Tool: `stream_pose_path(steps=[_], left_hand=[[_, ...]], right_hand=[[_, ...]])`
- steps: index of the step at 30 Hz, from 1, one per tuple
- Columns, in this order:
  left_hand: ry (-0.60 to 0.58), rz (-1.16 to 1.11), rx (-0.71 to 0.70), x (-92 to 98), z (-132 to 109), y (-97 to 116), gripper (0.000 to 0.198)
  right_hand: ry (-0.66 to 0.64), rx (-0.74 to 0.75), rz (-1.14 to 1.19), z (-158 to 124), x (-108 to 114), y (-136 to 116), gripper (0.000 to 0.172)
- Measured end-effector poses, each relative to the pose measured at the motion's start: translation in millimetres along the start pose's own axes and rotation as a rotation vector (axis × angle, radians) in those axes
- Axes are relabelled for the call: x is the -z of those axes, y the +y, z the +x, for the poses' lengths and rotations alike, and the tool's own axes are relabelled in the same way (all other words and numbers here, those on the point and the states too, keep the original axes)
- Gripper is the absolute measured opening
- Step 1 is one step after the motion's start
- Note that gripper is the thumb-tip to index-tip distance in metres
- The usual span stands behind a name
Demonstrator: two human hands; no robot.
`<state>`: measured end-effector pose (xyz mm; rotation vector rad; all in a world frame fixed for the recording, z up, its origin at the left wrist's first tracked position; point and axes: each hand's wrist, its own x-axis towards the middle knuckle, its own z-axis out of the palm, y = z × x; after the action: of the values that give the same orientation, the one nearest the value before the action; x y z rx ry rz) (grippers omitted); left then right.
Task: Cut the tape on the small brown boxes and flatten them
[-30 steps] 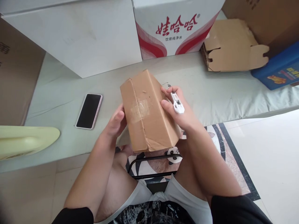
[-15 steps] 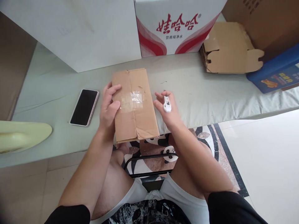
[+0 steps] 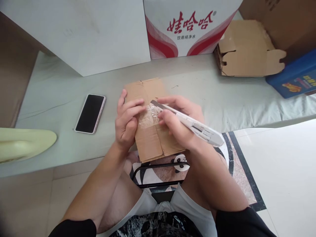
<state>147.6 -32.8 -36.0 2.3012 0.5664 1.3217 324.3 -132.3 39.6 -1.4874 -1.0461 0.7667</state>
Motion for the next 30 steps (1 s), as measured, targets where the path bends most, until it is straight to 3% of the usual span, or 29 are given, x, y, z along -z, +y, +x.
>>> stream_pose_path(steps=[4,11,30], left_hand=[[-0.034,0.051,-0.025,2.6,-1.4,-3.6,0.044],[0.006,0.068,-0.024,2.1,-2.6,-0.7,0.046],[0.019,0.123,0.023,-2.1,-4.3,-2.4,0.057]], right_hand=[[0.011,0.120,-0.247,0.4,-3.4,1.7,0.017],[0.014,0.120,-0.417,0.4,-7.0,-3.2,0.006],[0.004,0.069,-0.458,2.3,-9.3,-10.3,0.010]])
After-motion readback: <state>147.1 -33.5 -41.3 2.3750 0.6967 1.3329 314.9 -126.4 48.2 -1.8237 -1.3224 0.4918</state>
